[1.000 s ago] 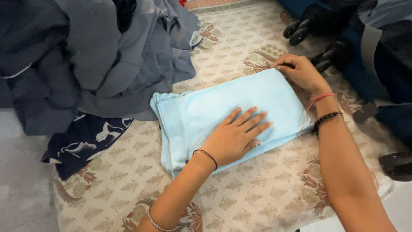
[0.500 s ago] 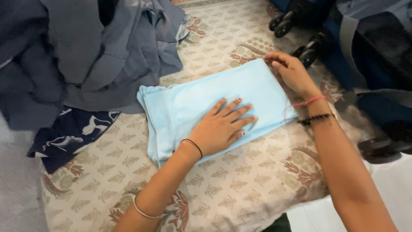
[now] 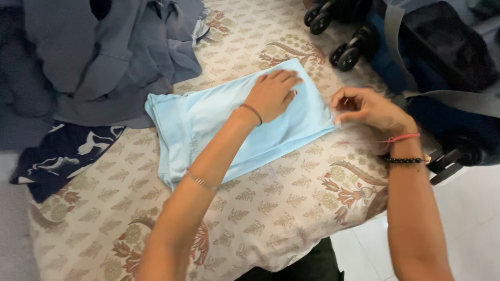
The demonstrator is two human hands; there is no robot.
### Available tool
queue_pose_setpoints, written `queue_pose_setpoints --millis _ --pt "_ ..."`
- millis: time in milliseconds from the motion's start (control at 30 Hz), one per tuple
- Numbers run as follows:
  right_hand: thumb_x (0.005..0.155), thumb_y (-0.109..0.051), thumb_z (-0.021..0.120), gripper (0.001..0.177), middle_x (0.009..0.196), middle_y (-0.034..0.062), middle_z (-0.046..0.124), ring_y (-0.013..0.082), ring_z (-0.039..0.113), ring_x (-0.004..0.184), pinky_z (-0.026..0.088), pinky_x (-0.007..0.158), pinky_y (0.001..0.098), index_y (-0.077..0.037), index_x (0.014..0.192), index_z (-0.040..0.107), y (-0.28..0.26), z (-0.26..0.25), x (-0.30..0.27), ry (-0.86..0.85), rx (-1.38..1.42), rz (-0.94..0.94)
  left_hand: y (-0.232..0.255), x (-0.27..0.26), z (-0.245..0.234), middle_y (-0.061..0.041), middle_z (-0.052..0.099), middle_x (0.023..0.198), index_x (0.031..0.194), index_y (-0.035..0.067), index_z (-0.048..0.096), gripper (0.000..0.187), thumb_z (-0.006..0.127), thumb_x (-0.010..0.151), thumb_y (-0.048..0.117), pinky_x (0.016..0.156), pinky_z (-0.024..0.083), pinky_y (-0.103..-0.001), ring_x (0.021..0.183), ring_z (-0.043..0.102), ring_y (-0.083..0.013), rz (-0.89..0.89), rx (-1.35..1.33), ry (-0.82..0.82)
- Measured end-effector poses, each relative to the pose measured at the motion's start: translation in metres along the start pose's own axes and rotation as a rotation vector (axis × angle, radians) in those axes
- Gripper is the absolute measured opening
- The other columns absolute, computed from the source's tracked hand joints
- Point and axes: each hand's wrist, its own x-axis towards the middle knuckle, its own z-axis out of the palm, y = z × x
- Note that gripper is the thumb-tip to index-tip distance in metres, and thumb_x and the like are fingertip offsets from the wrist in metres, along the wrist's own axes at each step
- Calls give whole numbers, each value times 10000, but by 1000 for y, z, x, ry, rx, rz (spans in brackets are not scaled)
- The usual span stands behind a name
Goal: The person folds a light blue shirt by hand on a bed and then places it into an open suitcase.
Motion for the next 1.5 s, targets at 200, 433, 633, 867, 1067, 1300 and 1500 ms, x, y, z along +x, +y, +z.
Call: queue_pose_setpoints --millis 200,433,633,867,1067,1300,1500 --pt "754 -6 801 257 1006 -18 633 106 585 1025 458 988 279 -73 952 652 -18 6 -4 -63 -325 -38 -15 23 22 -53 453 1565 1437 225 539 457 573 985 286 1189 268 -492 1451 388 -295 -116 4 -62" --pt "798 24 745 133 912 47 750 117 667 869 527 851 268 -22 922 760 -8 8 -15 62 -204 133 -9 22 21 -34 381 1613 1524 262 434 514 477 1023 369 1208 239 -502 1487 336 -284 -156 113 -134" --pt "796 38 742 109 892 29 729 112 663 846 522 810 257 -9 893 750 -8 23 -27 180 -294 35 -6 25 22 -33 340 1627 1543 268 388 529 411 1031 402 1195 222 -535 1483 302 -295 -202 164 -174" --pt "912 -189 778 177 871 127 694 188 603 791 480 728 319 -21 949 740 -23 46 -27 384 -444 172 4 20 23 -33 328 1655 1563 266 376 524 417 1065 421 1231 220 -585 1535 297 -263 -256 226 -167" --pt "990 -209 707 265 1224 168 648 318 613 1156 486 992 411 -47 1200 701 -48 84 2 609 -754 -224 16 -16 11 -121 252 1658 1572 136 316 668 481 1008 453 1184 177 -622 1529 206 -327 -255 248 -40" --pt "1050 -367 528 581 1570 194 433 363 410 1440 324 1172 485 -73 1543 441 -61 135 81 169 -843 -358 2 -82 -32 -132 296 1654 1589 96 308 723 452 1018 515 1191 169 -623 1528 240 -323 -400 343 -60" --pt "1043 -495 405 600 1608 80 400 289 332 1499 202 1184 580 -133 1519 463 -30 116 112 252 -1030 -147 -13 -140 -85 -157 365 1613 1542 104 410 786 481 968 636 1216 170 -554 1505 308 -313 -490 319 -59"
